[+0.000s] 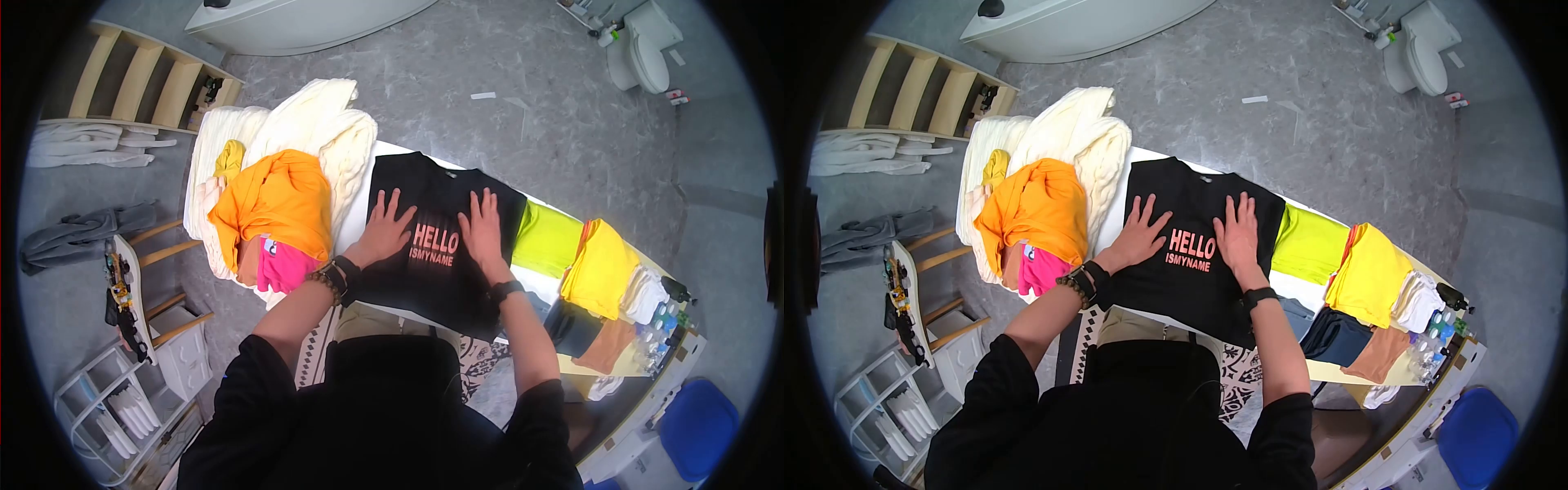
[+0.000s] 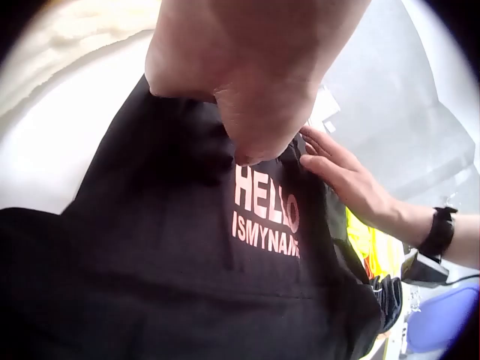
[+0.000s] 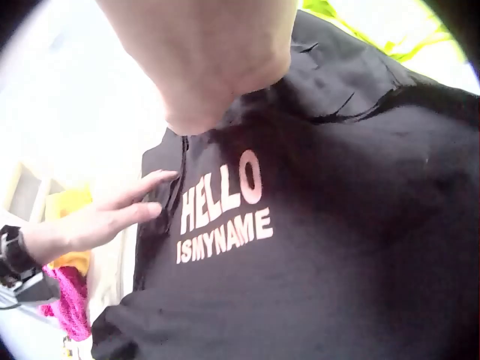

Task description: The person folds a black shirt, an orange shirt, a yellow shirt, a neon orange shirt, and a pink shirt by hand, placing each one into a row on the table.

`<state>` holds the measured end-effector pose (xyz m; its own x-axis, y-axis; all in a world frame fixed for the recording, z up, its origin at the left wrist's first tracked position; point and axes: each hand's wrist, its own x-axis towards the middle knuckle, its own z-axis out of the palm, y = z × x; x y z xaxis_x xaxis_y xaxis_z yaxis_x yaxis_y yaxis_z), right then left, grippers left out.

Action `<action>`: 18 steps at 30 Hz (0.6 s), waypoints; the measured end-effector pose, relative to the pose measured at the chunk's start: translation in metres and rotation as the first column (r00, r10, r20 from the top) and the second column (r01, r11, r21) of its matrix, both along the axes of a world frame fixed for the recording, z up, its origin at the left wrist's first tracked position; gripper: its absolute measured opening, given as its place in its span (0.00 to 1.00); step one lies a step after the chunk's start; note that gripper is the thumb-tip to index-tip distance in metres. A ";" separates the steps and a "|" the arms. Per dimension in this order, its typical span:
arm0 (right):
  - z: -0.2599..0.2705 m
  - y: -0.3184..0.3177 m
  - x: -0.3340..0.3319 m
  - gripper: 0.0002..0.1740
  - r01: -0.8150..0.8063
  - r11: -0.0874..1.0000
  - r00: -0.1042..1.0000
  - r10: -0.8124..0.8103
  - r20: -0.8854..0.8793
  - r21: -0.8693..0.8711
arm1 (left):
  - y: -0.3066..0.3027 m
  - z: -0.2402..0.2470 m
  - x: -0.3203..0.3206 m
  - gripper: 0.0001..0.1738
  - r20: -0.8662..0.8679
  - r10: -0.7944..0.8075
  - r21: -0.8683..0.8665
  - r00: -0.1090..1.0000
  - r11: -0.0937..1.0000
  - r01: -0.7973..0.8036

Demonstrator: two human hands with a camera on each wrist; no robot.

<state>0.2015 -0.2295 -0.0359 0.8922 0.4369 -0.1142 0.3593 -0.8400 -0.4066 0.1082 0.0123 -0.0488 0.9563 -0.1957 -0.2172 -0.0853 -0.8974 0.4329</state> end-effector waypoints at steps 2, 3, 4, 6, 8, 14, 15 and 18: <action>-0.006 -0.005 0.000 0.37 0.014 0.990 1.000 -0.011 0.021 -0.141 | 0.006 0.000 -0.002 0.39 0.022 -0.002 0.063 1.000 0.998 0.000; -0.005 -0.007 0.000 0.38 0.024 0.977 0.999 -0.018 0.029 -0.212 | 0.009 0.001 -0.005 0.39 0.020 0.000 0.064 1.000 0.998 -0.001; -0.007 -0.006 0.000 0.38 0.022 0.977 0.999 -0.016 0.031 -0.211 | 0.013 0.002 -0.007 0.39 0.011 -0.017 0.073 1.000 0.997 0.016; -0.007 -0.002 -0.001 0.38 0.051 0.971 0.999 -0.048 0.020 -0.233 | 0.014 0.012 -0.004 0.38 -0.134 -0.028 0.085 0.991 0.996 0.039; -0.007 0.002 -0.002 0.39 0.009 0.993 1.000 -0.006 0.028 -0.114 | 0.013 0.014 -0.003 0.38 -0.125 -0.014 0.081 0.992 0.996 0.025; 0.039 -0.001 -0.026 0.34 0.067 0.958 0.997 -0.073 0.011 0.278 | 0.013 0.011 -0.004 0.33 -0.082 0.055 -0.047 0.995 0.997 -0.059; 0.040 -0.004 -0.035 0.34 0.180 0.939 0.982 -0.188 0.001 0.293 | 0.012 0.014 -0.005 0.32 -0.063 0.060 -0.070 0.996 0.996 -0.064; 0.021 -0.015 -0.048 0.33 0.215 0.951 0.977 -0.206 -0.062 0.221 | 0.003 0.031 -0.015 0.29 0.052 0.084 -0.010 0.995 0.996 -0.083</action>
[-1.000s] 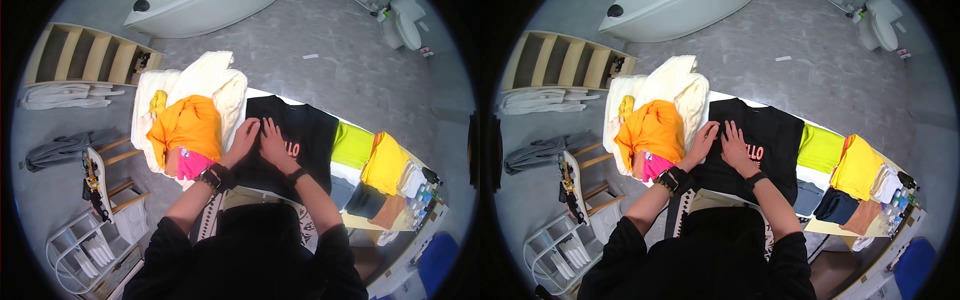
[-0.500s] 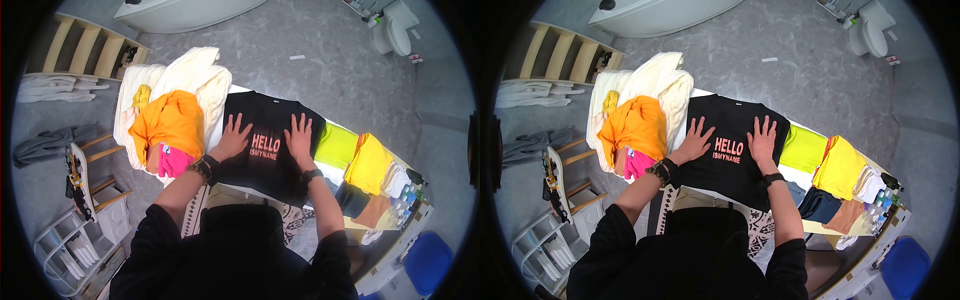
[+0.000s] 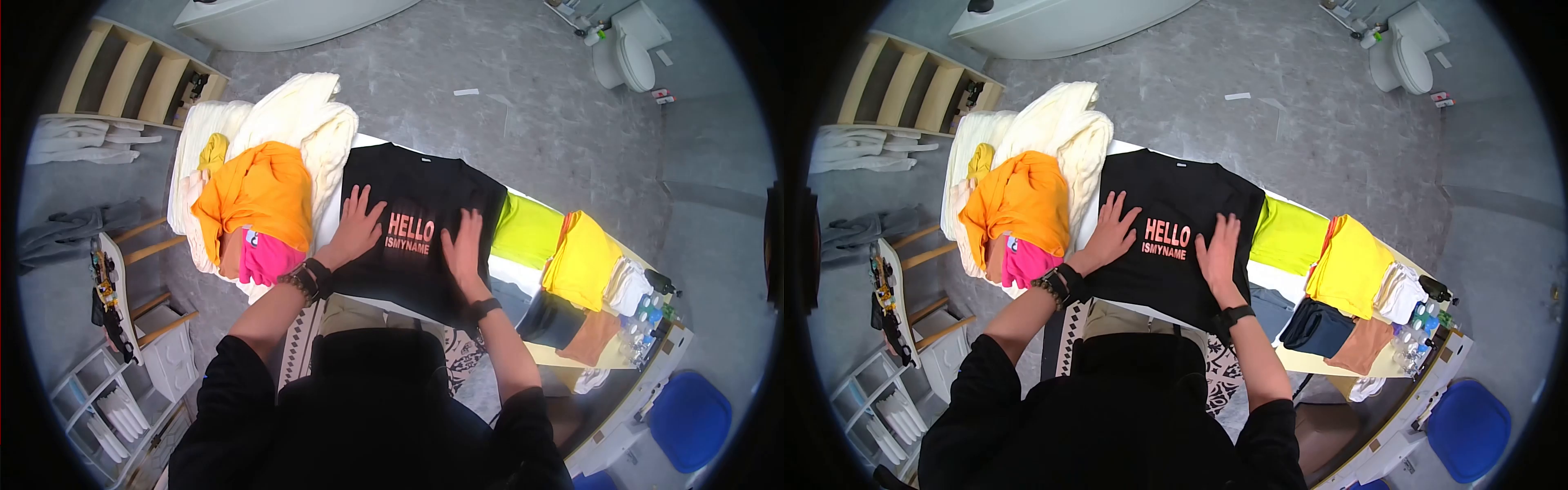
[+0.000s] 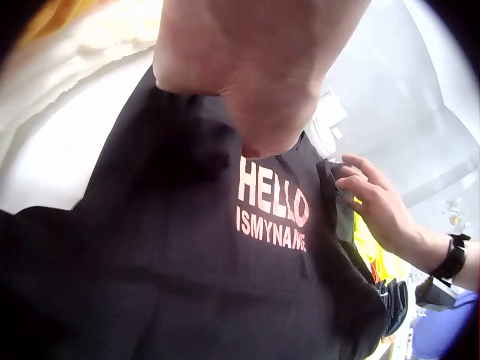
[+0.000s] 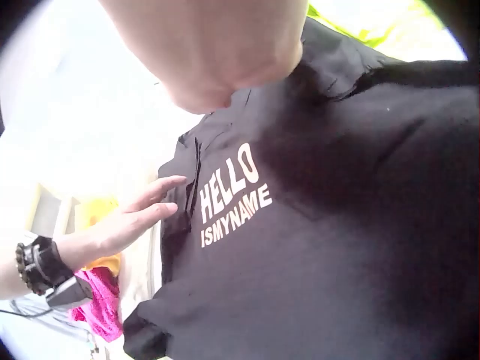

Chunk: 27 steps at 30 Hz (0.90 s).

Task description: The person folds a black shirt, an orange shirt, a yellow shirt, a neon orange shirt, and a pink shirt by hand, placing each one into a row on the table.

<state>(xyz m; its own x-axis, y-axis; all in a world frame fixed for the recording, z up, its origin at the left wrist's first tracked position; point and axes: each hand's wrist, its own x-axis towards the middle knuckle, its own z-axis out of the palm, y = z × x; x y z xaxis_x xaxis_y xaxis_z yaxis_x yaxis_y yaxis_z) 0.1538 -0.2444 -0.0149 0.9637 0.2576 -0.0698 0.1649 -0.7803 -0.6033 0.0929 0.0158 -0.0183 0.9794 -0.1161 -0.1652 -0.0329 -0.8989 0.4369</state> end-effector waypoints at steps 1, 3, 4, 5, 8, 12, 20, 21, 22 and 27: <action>-0.003 -0.003 -0.003 0.33 -0.083 0.997 0.995 0.082 -0.052 -0.002 | -0.002 0.002 -0.006 0.29 -0.008 0.001 0.000 1.000 1.000 -0.001; 0.002 -0.008 -0.003 0.29 -0.136 0.980 0.990 0.140 -0.012 0.147 | -0.003 0.007 -0.027 0.28 0.023 -0.041 -0.153 0.999 0.987 0.044; 0.010 -0.010 -0.006 0.27 -0.102 0.982 0.994 0.105 -0.012 0.157 | -0.001 0.014 -0.037 0.28 0.062 -0.069 -0.138 0.996 0.987 0.077; 0.016 -0.015 -0.010 0.25 -0.067 0.984 0.998 0.069 -0.008 0.164 | 0.001 0.022 -0.048 0.28 0.042 -0.061 -0.138 0.997 0.988 0.066; 0.029 -0.046 -0.035 0.21 -0.013 0.994 0.998 0.020 -0.062 0.107 | 0.012 0.036 -0.074 0.35 -0.095 -0.117 -0.073 0.989 0.991 0.110; 0.049 -0.084 -0.078 0.29 -0.176 0.962 0.984 0.164 -0.077 -0.208 | 0.026 0.037 -0.093 0.46 -0.435 -0.033 0.065 0.900 0.996 0.068; 0.040 -0.106 -0.110 0.32 -0.146 0.910 0.981 0.085 -0.172 -0.388 | 0.039 -0.008 -0.115 0.49 -0.488 0.138 -0.071 0.862 0.978 -0.197; 0.041 -0.107 -0.111 0.26 -0.153 0.931 0.976 0.090 -0.198 -0.332 | 0.039 -0.008 -0.114 0.48 -0.529 0.139 -0.144 0.837 0.957 -0.251; 0.042 -0.108 -0.112 0.20 -0.159 0.949 0.970 0.098 -0.224 -0.273 | 0.038 -0.007 -0.114 0.46 -0.570 0.136 -0.212 0.810 0.928 -0.306; 0.079 -0.116 -0.126 0.12 -0.039 0.998 0.984 0.047 -0.174 0.046 | 0.042 0.026 -0.117 0.33 -0.487 -0.070 -0.235 0.870 0.971 -0.053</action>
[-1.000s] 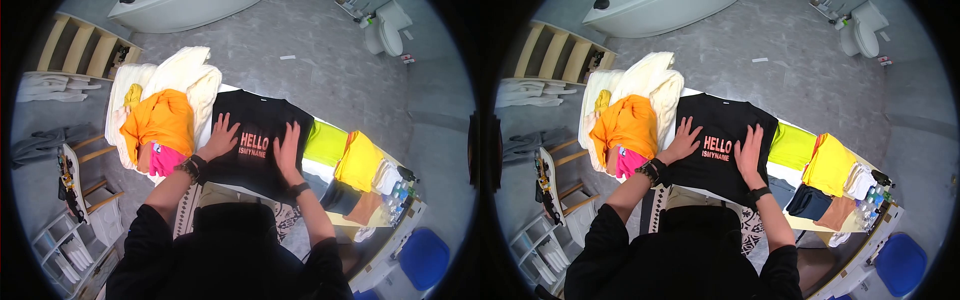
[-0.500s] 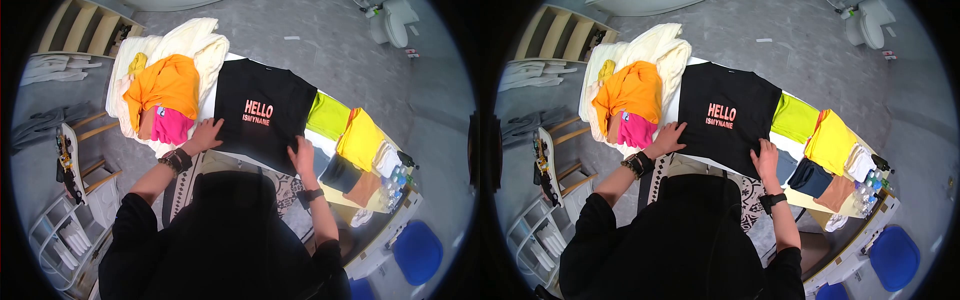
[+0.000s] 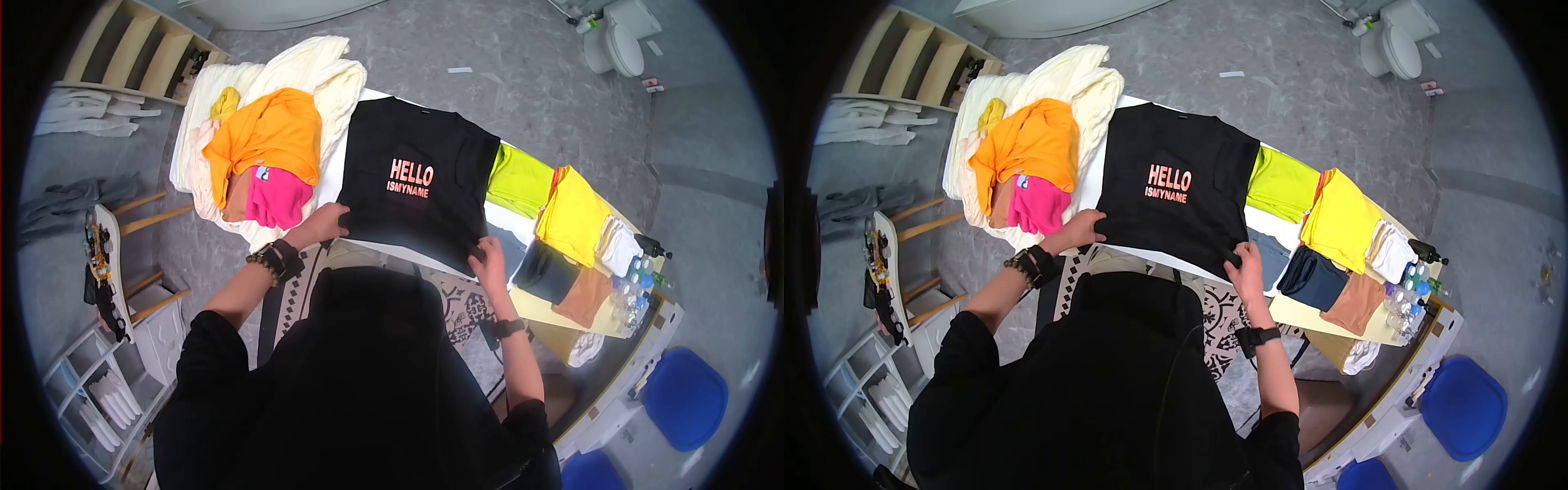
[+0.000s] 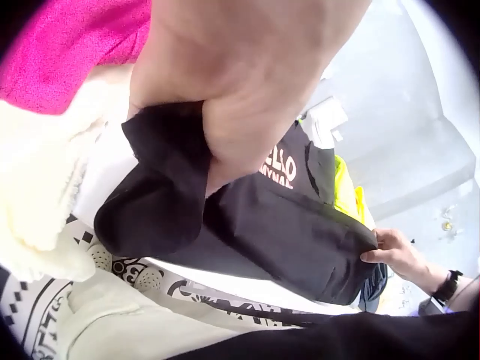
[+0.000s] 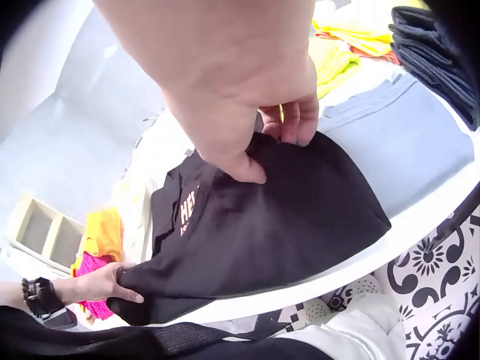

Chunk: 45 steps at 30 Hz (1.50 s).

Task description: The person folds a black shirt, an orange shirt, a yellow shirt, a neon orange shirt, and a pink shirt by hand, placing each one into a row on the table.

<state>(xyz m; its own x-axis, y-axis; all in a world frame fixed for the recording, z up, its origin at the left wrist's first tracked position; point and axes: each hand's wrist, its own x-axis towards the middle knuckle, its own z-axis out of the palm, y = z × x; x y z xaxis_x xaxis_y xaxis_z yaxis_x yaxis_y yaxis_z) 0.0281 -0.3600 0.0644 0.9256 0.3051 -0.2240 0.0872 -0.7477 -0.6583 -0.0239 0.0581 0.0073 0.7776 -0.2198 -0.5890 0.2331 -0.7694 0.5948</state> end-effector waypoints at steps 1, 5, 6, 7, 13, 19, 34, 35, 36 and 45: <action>0.008 -0.002 -0.006 0.11 0.041 0.989 0.999 -0.041 -0.007 0.140 | 0.003 0.006 -0.003 0.29 0.098 -0.122 -0.018 0.988 0.992 0.125; 0.034 -0.023 -0.032 0.09 -0.025 0.988 0.988 0.048 -0.150 0.150 | 0.009 0.044 -0.013 0.29 0.085 -0.240 -0.316 0.967 0.914 0.255; 0.044 -0.026 -0.040 0.08 -0.012 0.993 0.980 0.036 -0.197 0.121 | 0.011 0.052 -0.019 0.28 0.024 -0.234 -0.326 0.972 0.917 0.229; 0.050 -0.030 -0.048 0.08 0.000 0.996 0.970 0.022 -0.243 0.089 | 0.008 0.084 -0.014 0.27 -0.141 -0.229 -0.364 0.963 0.917 0.165; 0.062 -0.050 -0.085 0.09 0.073 0.985 0.930 -0.010 -0.367 0.156 | 0.022 0.109 -0.043 0.14 -0.191 -0.185 -0.420 0.964 0.903 0.090; 0.063 -0.066 -0.102 0.14 0.159 0.961 0.810 0.003 -0.587 0.224 | 0.042 0.106 -0.069 0.18 -0.217 -0.194 -0.482 0.957 0.874 0.068; 0.039 -0.056 0.022 0.16 0.140 0.982 0.968 -0.109 -0.224 0.125 | 0.062 0.091 0.019 0.07 0.010 0.111 -0.286 0.994 0.953 -0.103; 0.050 -0.045 0.043 0.17 0.118 0.992 0.974 -0.109 -0.198 0.034 | 0.064 0.087 0.032 0.07 0.050 0.147 -0.318 0.988 0.940 -0.123; 0.043 -0.043 0.062 0.17 0.139 0.989 0.973 -0.129 -0.191 0.041 | 0.065 0.083 0.044 0.07 0.090 0.183 -0.351 0.979 0.926 -0.141; -0.004 -0.010 0.150 0.17 0.246 0.927 0.951 -0.287 0.112 0.283 | 0.030 0.089 0.110 0.13 0.724 0.257 -0.129 0.640 0.962 -0.241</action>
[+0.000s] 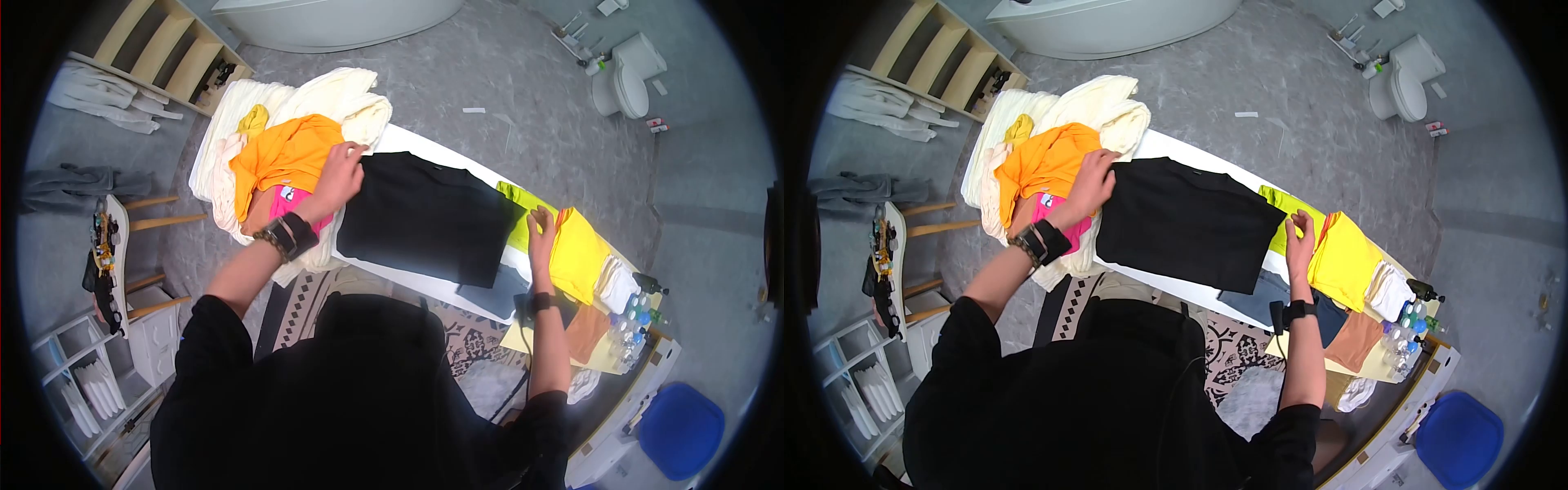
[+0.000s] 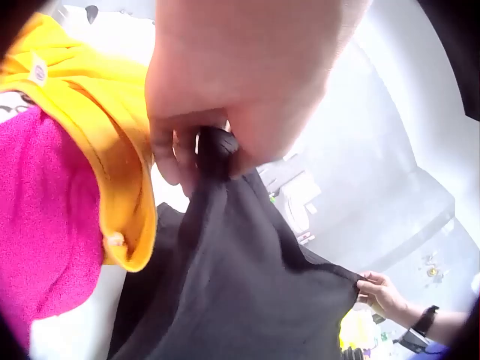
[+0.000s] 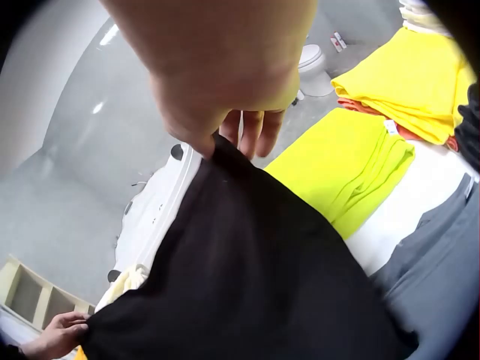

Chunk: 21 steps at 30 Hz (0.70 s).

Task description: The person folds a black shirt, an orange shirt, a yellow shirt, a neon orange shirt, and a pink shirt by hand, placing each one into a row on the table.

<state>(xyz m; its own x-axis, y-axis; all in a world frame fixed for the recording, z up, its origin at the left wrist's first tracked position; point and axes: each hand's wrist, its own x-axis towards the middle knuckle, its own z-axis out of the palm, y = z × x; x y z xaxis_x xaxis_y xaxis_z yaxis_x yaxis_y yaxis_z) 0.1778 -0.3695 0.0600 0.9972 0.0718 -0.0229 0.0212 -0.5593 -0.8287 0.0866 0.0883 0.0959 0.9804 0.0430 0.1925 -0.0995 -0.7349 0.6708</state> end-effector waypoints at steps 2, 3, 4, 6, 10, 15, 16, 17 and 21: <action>-0.001 0.002 -0.017 0.22 0.016 0.996 1.000 -0.017 -0.012 -0.086 | -0.029 0.012 -0.013 0.18 0.120 -0.082 0.140 0.989 0.988 0.065; -0.012 -0.001 -0.031 0.22 0.007 0.994 0.999 -0.011 -0.037 -0.107 | -0.040 0.008 -0.027 0.20 0.062 -0.174 0.066 0.983 0.983 0.170; -0.010 0.001 -0.048 0.22 -0.021 0.982 0.997 0.006 -0.081 -0.186 | -0.049 -0.003 -0.042 0.19 0.007 -0.230 0.040 0.973 0.972 0.230; -0.025 -0.005 -0.084 0.24 -0.064 0.973 0.987 0.029 -0.156 -0.223 | -0.067 -0.034 -0.072 0.19 -0.153 -0.294 -0.001 0.943 0.955 0.297; -0.034 -0.003 -0.131 0.25 -0.155 0.928 0.985 0.119 -0.123 -0.338 | -0.073 -0.087 -0.121 0.29 -0.456 -0.257 0.142 0.852 0.924 0.354; -0.042 0.004 -0.140 0.25 0.050 0.958 0.935 -0.145 -0.323 -0.284 | -0.061 -0.099 -0.133 0.38 -0.570 -0.200 0.271 0.797 0.870 0.412; -0.043 0.004 -0.140 0.20 0.110 0.962 0.926 -0.191 -0.325 -0.250 | -0.061 -0.099 -0.133 0.38 -0.570 -0.204 0.270 0.796 0.868 0.417; -0.044 0.004 -0.141 0.15 0.170 0.962 0.914 -0.235 -0.330 -0.215 | -0.061 -0.098 -0.133 0.38 -0.589 -0.194 0.253 0.784 0.878 0.407; -0.064 -0.026 -0.150 0.11 0.105 0.990 0.889 -0.135 -0.438 -0.092 | -0.057 -0.098 -0.138 0.36 -0.641 -0.196 0.240 0.742 0.867 0.436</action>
<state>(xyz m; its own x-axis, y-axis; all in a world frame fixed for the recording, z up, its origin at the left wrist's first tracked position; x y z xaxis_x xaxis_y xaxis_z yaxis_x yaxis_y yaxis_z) 0.0281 -0.3952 -0.0036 0.8833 -0.0646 -0.4642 -0.4100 -0.5865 -0.6985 -0.0517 0.0312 -0.0025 0.8444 -0.2433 -0.4773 -0.0537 -0.9249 0.3764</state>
